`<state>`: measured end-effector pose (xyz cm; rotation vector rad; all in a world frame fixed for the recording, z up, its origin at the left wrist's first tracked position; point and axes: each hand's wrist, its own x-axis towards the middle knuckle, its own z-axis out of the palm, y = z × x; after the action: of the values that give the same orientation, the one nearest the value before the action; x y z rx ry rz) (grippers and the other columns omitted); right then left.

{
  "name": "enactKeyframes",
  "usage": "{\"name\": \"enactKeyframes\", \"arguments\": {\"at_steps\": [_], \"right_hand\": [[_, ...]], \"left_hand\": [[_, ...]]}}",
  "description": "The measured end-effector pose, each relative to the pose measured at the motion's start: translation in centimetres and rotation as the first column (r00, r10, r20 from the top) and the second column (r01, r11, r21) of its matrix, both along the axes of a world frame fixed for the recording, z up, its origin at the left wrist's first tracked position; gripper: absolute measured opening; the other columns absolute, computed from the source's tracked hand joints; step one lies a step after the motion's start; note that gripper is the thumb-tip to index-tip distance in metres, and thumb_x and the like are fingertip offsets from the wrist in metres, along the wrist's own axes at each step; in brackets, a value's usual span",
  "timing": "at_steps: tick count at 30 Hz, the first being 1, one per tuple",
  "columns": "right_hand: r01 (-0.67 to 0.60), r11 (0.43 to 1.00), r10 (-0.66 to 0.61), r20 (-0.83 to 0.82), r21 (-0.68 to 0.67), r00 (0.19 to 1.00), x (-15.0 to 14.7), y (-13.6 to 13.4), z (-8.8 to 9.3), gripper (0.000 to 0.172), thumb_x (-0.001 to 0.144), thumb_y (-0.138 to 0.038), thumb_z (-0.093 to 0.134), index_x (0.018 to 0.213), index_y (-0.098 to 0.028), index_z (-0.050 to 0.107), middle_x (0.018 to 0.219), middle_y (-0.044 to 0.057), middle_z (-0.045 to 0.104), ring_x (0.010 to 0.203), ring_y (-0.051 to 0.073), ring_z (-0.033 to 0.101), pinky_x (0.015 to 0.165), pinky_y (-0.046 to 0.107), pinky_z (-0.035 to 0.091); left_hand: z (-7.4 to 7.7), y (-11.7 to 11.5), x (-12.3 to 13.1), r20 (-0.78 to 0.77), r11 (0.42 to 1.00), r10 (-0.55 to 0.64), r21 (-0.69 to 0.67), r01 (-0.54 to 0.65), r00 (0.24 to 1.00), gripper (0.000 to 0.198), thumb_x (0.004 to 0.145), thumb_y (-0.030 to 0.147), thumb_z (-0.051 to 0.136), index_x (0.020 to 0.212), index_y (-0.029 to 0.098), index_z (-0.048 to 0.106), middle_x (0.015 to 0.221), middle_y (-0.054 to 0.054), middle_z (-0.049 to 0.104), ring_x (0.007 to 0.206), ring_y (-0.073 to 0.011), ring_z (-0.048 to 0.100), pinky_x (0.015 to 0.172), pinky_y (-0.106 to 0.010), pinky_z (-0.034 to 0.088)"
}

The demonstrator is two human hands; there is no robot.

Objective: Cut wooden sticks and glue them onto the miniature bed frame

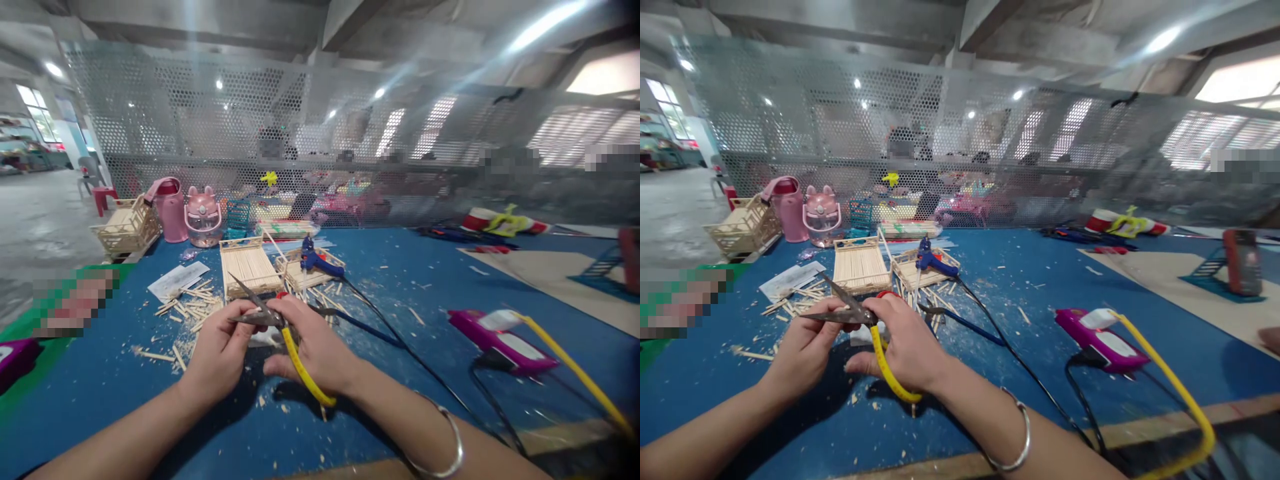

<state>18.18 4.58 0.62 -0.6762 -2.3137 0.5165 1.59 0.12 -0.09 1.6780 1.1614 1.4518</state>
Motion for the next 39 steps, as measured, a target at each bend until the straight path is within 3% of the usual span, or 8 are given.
{"name": "enactKeyframes", "arguments": {"at_steps": [7, 12, 18, 22, 31, 39], "right_hand": [[0.029, 0.998, -0.029, -0.005, 0.062, 1.000, -0.20, -0.11, -0.03, 0.068, 0.065, -0.070, 0.057, 0.108, -0.017, 0.051, 0.092, 0.007, 0.053, 0.084, 0.021, 0.049, 0.077, 0.037, 0.042], [0.028, 0.999, -0.028, -0.002, 0.027, 1.000, -0.21, -0.15, -0.10, 0.067, 0.067, -0.070, 0.055, 0.108, -0.018, 0.052, 0.091, 0.007, 0.053, 0.083, 0.020, 0.048, 0.076, 0.036, 0.042], [0.066, 0.996, -0.064, -0.033, 0.054, 0.997, -0.23, -0.23, -0.35, 0.068, 0.068, -0.070, 0.054, 0.110, -0.016, 0.054, 0.090, 0.007, 0.054, 0.082, 0.021, 0.051, 0.075, 0.036, 0.044], [0.101, 0.994, -0.101, -0.008, 0.049, 0.995, -0.14, -0.13, -0.30, 0.066, 0.065, -0.066, 0.060, 0.108, -0.017, 0.056, 0.089, 0.007, 0.054, 0.082, 0.020, 0.050, 0.075, 0.036, 0.044], [0.022, 1.000, -0.022, -0.022, 0.016, 1.000, 0.02, 0.01, -0.28, 0.069, 0.064, -0.068, 0.059, 0.111, -0.017, 0.054, 0.098, 0.009, 0.058, 0.092, 0.023, 0.052, 0.085, 0.040, 0.042], [0.013, 0.999, -0.012, -0.032, 0.042, 0.999, 0.14, 0.02, -0.63, 0.075, 0.064, -0.071, 0.056, 0.116, -0.017, 0.051, 0.097, 0.008, 0.056, 0.091, 0.022, 0.053, 0.082, 0.038, 0.044]], "left_hand": [[-0.10, 0.08, -0.23, -0.094, 0.990, 0.074, 0.126, -0.062, 0.993, 0.016, 0.085, 0.019, 0.047, 0.080, 0.018, 0.062, 0.075, 0.000, 0.067, 0.071, -0.0128, 0.058, 0.066, -0.022, 0.044], [-0.18, 0.10, -0.25, -0.094, 0.987, 0.071, 0.153, -0.056, 0.993, 0.016, 0.086, 0.018, 0.047, 0.082, 0.020, 0.063, 0.077, 0.001, 0.068, 0.072, -0.0114, 0.060, 0.067, -0.020, 0.044], [-0.01, 0.18, -0.17, -0.090, 0.995, 0.024, 0.100, -0.015, 0.996, 0.021, 0.088, 0.022, 0.045, 0.080, 0.019, 0.064, 0.075, 0.000, 0.068, 0.072, -0.0121, 0.061, 0.068, -0.021, 0.045], [-0.01, 0.36, -0.30, -0.127, 0.994, 0.060, 0.095, -0.048, 0.990, 0.020, 0.086, 0.021, 0.047, 0.079, 0.019, 0.065, 0.075, 0.000, 0.068, 0.072, -0.0130, 0.060, 0.067, -0.022, 0.045], [-0.10, -0.07, -0.01, -0.060, 0.997, -0.005, 0.079, 0.010, 0.998, 0.022, 0.088, 0.019, 0.045, 0.083, 0.020, 0.066, 0.082, 0.000, 0.071, 0.077, -0.0118, 0.063, 0.072, -0.020, 0.046], [-0.34, -0.09, 0.20, -0.027, 0.997, 0.016, 0.075, -0.014, 1.000, 0.023, 0.088, 0.024, 0.045, 0.080, 0.018, 0.066, 0.076, -0.002, 0.070, 0.073, -0.0136, 0.063, 0.069, -0.022, 0.048]]}}
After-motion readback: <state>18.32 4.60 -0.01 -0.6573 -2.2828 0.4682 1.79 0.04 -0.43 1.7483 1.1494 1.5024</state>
